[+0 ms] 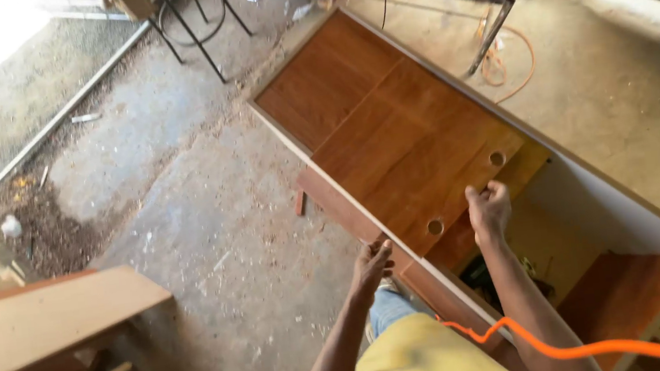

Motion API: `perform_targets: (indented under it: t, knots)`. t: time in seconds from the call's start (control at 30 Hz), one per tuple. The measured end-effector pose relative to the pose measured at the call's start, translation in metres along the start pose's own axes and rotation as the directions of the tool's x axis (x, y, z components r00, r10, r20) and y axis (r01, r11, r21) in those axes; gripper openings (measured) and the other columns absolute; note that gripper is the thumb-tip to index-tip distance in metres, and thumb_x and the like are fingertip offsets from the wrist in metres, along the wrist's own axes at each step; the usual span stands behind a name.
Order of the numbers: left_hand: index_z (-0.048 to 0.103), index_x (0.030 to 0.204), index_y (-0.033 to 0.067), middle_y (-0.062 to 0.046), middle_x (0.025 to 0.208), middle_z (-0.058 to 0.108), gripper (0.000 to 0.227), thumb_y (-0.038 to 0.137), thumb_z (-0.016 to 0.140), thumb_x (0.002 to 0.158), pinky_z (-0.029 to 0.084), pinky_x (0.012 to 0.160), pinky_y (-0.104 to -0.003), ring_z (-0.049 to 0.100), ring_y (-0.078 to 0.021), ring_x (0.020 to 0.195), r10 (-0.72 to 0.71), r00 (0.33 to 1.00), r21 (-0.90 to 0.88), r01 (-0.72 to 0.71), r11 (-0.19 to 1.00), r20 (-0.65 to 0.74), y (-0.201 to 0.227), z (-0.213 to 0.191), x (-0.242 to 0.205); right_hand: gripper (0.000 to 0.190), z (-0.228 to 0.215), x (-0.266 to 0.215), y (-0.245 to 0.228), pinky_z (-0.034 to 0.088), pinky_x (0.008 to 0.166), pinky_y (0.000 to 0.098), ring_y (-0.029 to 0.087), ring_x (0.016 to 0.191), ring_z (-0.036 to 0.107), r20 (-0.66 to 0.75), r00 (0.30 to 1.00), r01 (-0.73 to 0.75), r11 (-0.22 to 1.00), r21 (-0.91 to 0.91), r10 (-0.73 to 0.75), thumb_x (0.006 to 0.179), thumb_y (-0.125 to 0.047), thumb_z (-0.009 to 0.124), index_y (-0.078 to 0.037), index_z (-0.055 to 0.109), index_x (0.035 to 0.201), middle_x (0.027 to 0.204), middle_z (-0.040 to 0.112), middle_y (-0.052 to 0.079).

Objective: Measuring and marking a wooden cabinet with a tape measure and pencil, then preparing a power drill for use.

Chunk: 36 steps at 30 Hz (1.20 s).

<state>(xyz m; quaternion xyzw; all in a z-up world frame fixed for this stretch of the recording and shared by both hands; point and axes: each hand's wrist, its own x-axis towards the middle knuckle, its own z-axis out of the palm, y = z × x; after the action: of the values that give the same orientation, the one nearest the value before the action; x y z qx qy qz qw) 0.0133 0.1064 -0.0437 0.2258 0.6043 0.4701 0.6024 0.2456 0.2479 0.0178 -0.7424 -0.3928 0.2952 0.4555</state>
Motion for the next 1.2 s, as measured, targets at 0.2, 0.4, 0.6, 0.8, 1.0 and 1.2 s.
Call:
perform_targets:
  t: [0.2, 0.4, 0.6, 0.8, 1.0, 1.2]
  knots:
    - [0.051, 0.128, -0.0062, -0.020, 0.108, 0.059, 0.072, 0.054, 0.076, 0.096, 0.057, 0.070, -0.041, 0.066, -0.0290, 0.087, -0.132, 0.978, -0.120, 0.114, 0.986, -0.161, 0.020, -0.014, 0.055, 0.048, -0.005, -0.036, -0.057, 0.061, 0.076, 0.0471, 0.039, 0.090, 0.072, 0.393, 0.897, -0.263, 0.959, 0.109, 0.202, 0.091, -0.013, 0.079, 0.019, 0.062, 0.123, 0.096, 0.060, 0.026]
    - [0.058, 0.096, 0.0087, -0.004, 0.094, 0.060, 0.041, 0.049, 0.051, 0.103, 0.052, 0.079, -0.035, 0.058, -0.0148, 0.089, -0.190, 0.897, -0.213, 0.111, 0.971, -0.399, 0.083, -0.020, 0.073, 0.023, 0.038, 0.038, -0.059, 0.050, 0.094, 0.0454, 0.034, 0.105, 0.064, -0.006, 0.858, 0.467, 0.784, -0.409, -0.514, 0.095, -0.019, 0.074, 0.000, 0.075, 0.107, 0.105, 0.074, 0.015]
    - [0.068, 0.110, 0.0091, -0.010, 0.110, 0.073, 0.065, 0.068, 0.047, 0.093, 0.051, 0.086, -0.041, 0.066, -0.0241, 0.098, -0.255, 0.750, -0.014, 0.311, 0.950, -0.611, 0.142, -0.078, 0.116, 0.054, 0.120, 0.068, -0.084, 0.049, 0.099, 0.0511, 0.042, 0.116, 0.064, 0.231, 0.877, 0.480, 0.755, -0.448, -0.420, 0.092, -0.031, 0.072, 0.002, 0.066, 0.133, 0.127, 0.069, 0.026]
    - [0.067, 0.093, 0.0173, -0.013, 0.084, 0.071, 0.072, 0.079, 0.029, 0.090, 0.048, 0.073, -0.047, 0.067, -0.0305, 0.081, 0.097, 0.737, 0.477, 0.325, 0.817, -0.668, 0.212, -0.135, 0.162, 0.067, 0.167, 0.037, -0.082, 0.048, 0.100, 0.0511, 0.045, 0.112, 0.063, 0.239, 0.905, 0.424, 0.802, -0.421, -0.353, 0.086, -0.042, 0.075, 0.002, 0.058, 0.133, 0.124, 0.067, 0.028]
    - [0.054, 0.080, 0.0201, 0.000, 0.077, 0.062, 0.069, 0.086, 0.033, 0.083, 0.043, 0.077, -0.037, 0.058, -0.0188, 0.076, 0.224, 0.864, 0.742, 0.223, 0.632, -0.450, 0.326, -0.152, 0.217, 0.084, 0.182, -0.011, -0.105, 0.047, 0.100, 0.0557, 0.046, 0.125, 0.057, 0.326, 0.942, 0.073, 0.894, -0.443, 0.085, 0.083, -0.050, 0.072, -0.003, 0.045, 0.147, 0.142, 0.054, 0.025]
    - [0.070, 0.120, 0.0164, -0.014, 0.123, 0.058, 0.060, 0.066, 0.052, 0.091, 0.049, 0.090, -0.056, 0.063, -0.0410, 0.106, 0.377, 0.926, 0.873, -0.160, 0.461, -0.029, 0.370, -0.142, 0.309, 0.088, 0.226, -0.014, -0.080, 0.044, 0.103, 0.0570, 0.050, 0.124, 0.056, 0.042, 0.998, -0.022, 0.892, -0.452, 0.046, 0.080, -0.052, 0.075, 0.003, 0.045, 0.142, 0.138, 0.055, 0.031]
